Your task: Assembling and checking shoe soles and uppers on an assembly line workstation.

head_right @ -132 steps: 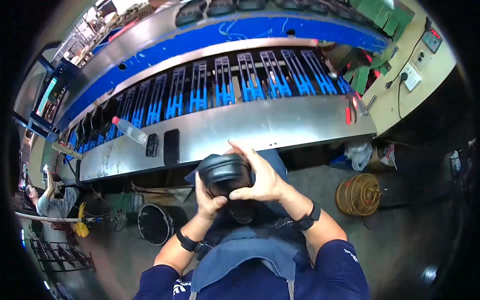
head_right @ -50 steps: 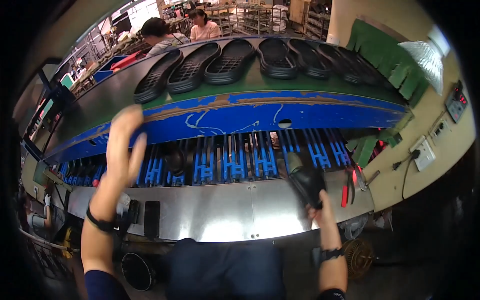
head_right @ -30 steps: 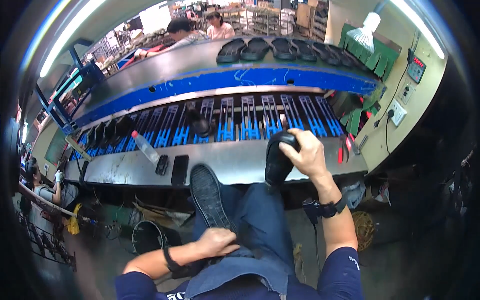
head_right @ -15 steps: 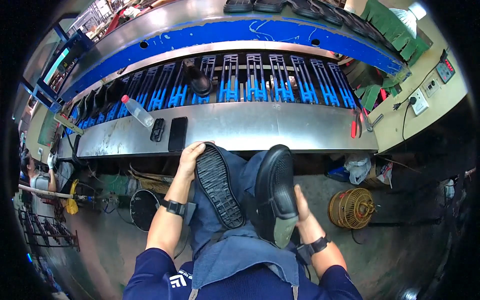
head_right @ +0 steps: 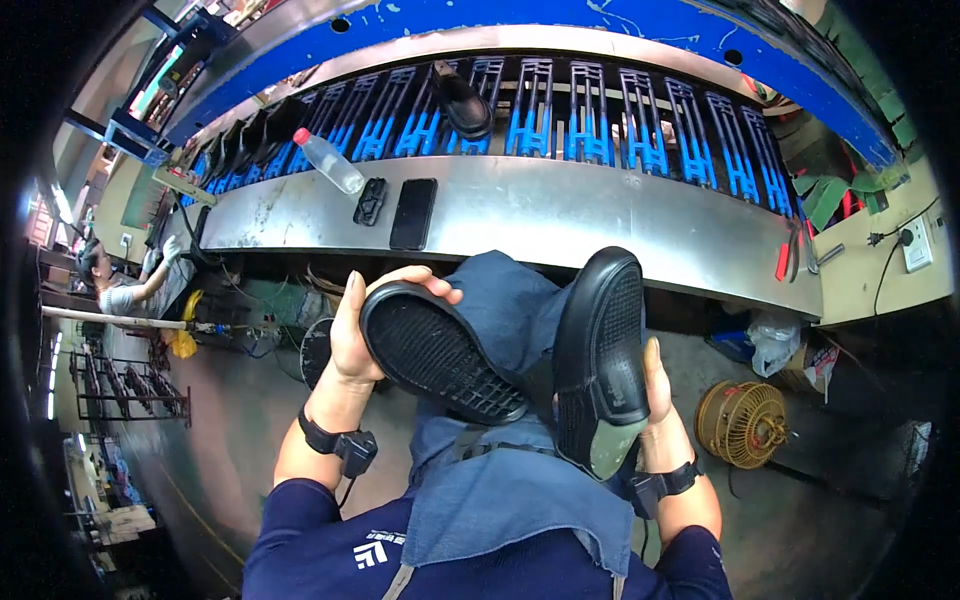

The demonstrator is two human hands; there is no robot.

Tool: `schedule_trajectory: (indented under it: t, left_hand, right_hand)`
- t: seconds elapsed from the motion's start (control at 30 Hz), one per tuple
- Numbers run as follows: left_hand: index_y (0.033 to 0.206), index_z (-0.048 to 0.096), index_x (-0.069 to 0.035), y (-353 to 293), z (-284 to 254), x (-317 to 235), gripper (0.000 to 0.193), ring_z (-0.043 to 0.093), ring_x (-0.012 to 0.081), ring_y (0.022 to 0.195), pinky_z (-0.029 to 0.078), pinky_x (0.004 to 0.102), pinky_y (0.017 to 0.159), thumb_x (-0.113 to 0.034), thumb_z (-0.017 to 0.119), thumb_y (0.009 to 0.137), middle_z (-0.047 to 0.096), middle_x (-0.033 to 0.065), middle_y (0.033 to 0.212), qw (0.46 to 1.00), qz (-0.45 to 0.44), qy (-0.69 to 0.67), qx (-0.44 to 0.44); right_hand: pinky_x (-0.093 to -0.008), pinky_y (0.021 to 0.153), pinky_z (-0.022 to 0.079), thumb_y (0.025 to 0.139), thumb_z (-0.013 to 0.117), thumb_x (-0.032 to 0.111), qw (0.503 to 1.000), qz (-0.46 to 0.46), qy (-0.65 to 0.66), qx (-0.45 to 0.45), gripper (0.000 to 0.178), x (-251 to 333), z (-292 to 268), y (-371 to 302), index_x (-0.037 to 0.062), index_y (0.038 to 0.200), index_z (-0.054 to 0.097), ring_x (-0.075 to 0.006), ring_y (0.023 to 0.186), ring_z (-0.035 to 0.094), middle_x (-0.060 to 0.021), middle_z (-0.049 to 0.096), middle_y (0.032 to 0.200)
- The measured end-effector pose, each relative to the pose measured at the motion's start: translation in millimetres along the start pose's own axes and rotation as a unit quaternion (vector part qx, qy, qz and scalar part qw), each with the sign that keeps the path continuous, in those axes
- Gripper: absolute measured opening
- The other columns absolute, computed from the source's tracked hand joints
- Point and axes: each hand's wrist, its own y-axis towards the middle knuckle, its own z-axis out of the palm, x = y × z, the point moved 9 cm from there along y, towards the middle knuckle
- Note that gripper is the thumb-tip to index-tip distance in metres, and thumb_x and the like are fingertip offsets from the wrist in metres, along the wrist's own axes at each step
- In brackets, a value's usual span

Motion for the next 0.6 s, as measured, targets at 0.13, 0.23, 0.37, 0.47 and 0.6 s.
schedule_trajectory:
  t: [0.13, 0.23, 0.37, 0.47, 0.6]
  left_hand:
    - [0.137, 0.049, 0.006, 13, 32, 17, 0.07, 0.055, 0.0334, 0.126, 0.044, 0.046, 0.109, -0.05, 0.019, 0.107, 0.061, 0.0197, 0.128, 1.0, 0.001, -0.007, 0.028]
    - [0.133, 0.056, 0.006, 11, 45, 26, 0.067, 0.06, 0.0277, 0.118, 0.043, 0.0376, 0.107, -0.049, 0.032, 0.104, 0.063, 0.0199, 0.127, 0.97, 0.016, 0.24, 0.023]
    - [0.127, 0.059, 0.008, 16, 59, 26, 0.064, 0.062, 0.0319, 0.116, 0.045, 0.0416, 0.105, -0.045, 0.035, 0.101, 0.065, 0.0235, 0.122, 0.936, 0.051, 0.343, 0.06]
    - [0.122, 0.061, 0.01, 19, 71, 31, 0.064, 0.062, 0.037, 0.115, 0.047, 0.0469, 0.103, -0.044, 0.034, 0.1, 0.064, 0.0268, 0.12, 0.955, 0.033, 0.287, 0.063]
    - [0.119, 0.062, 0.009, 15, 94, 37, 0.064, 0.062, 0.0392, 0.114, 0.047, 0.0486, 0.103, -0.044, 0.031, 0.099, 0.065, 0.0271, 0.119, 0.963, 0.016, 0.263, 0.061]
  right_hand:
    - [-0.0418, 0.109, 0.044, 0.096, 0.039, 0.069, 0.987, 0.076, -0.127, 0.062, 0.089, -8, 53, 10, -0.0056, 0.145, 0.04, -0.0304, 0.125, 0.055, -0.021, 0.053, 0.139]
    - [-0.0335, 0.101, 0.045, 0.094, 0.04, 0.073, 0.938, 0.108, -0.283, 0.166, 0.093, -23, 74, 4, -0.0078, 0.138, 0.049, -0.0221, 0.121, 0.056, -0.0164, 0.059, 0.132]
    - [-0.0332, 0.1, 0.044, 0.094, 0.039, 0.073, 0.916, 0.013, -0.373, 0.149, 0.092, -18, 78, -16, -0.008, 0.138, 0.049, -0.0226, 0.117, 0.058, -0.0175, 0.061, 0.127]
    - [-0.0337, 0.1, 0.043, 0.094, 0.039, 0.071, 0.908, -0.025, -0.391, 0.15, 0.091, -17, 77, -19, -0.0082, 0.138, 0.048, -0.0233, 0.115, 0.058, -0.0182, 0.062, 0.126]
    - [-0.0342, 0.098, 0.043, 0.094, 0.04, 0.07, 0.906, -0.03, -0.396, 0.149, 0.089, -13, 81, -22, -0.0076, 0.137, 0.05, -0.0227, 0.113, 0.059, -0.0173, 0.063, 0.123]
